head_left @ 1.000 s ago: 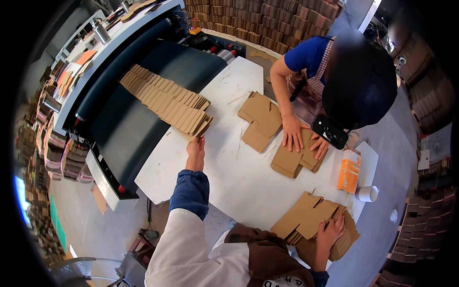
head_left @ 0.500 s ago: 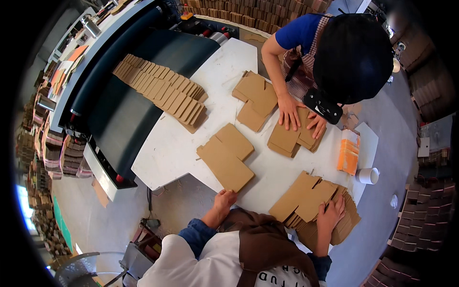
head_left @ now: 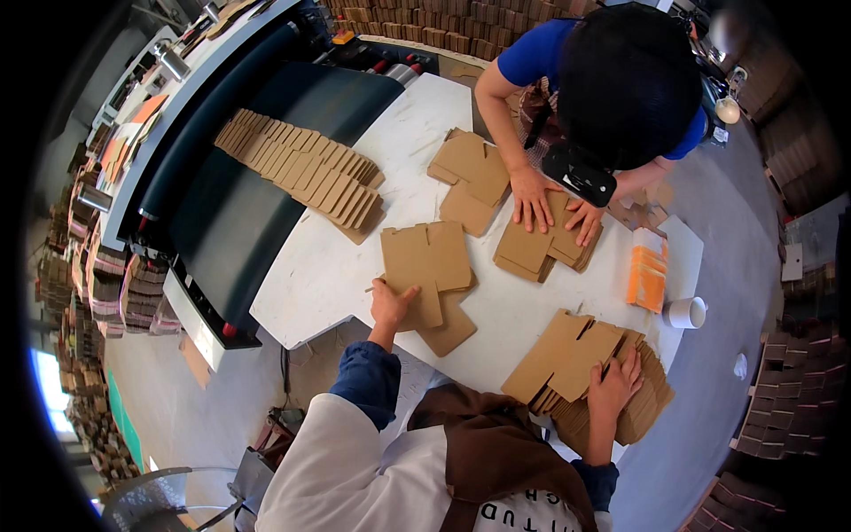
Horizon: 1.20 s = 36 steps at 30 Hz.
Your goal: The person stacks flat cardboard pieces on a table, aligns them into neat piles, and moves the stacks to a nearby machine. They then return to the table to continue stacking more cardboard pieces.
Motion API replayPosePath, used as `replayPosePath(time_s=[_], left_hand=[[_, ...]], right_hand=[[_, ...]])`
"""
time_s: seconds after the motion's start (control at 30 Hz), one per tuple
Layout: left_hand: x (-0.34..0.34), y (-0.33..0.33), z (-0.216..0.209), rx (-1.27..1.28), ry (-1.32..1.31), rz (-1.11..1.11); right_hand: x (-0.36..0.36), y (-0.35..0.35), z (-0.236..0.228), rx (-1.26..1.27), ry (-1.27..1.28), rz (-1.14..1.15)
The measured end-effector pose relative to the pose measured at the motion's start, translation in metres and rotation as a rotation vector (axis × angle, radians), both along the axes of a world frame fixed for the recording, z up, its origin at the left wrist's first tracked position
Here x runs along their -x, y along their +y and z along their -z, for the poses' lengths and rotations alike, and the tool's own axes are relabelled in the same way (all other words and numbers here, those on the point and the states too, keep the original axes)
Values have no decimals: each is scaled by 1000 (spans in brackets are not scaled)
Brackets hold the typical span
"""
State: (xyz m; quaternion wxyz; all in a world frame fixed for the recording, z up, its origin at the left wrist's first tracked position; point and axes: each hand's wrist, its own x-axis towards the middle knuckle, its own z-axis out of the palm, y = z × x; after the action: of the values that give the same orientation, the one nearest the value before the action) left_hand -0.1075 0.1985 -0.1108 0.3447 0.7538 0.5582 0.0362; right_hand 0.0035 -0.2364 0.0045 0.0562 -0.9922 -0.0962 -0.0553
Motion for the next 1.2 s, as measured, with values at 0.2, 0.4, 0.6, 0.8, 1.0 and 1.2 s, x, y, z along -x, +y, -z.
replayPosePath(time_s=[0.2, 0.4, 0.6, 0.8, 1.0, 1.2], left_hand=[[-1, 11, -22, -98, -118, 77], [-5, 5, -25, -408, -298, 183], [-7, 7, -10, -395, -400, 105], [5, 30, 39, 10, -628, -115], [28, 55, 23, 221, -753, -110], [12, 18, -18, 942, -952, -31]], right_hand=[[-1, 2, -4, -6, 38, 18], [0, 0, 2, -15, 23, 33], [1, -1, 0, -5, 29, 40], [1, 1, -4, -29, 49, 45], [2, 1, -1, -23, 47, 59], [1, 1, 3, -60, 69, 72]])
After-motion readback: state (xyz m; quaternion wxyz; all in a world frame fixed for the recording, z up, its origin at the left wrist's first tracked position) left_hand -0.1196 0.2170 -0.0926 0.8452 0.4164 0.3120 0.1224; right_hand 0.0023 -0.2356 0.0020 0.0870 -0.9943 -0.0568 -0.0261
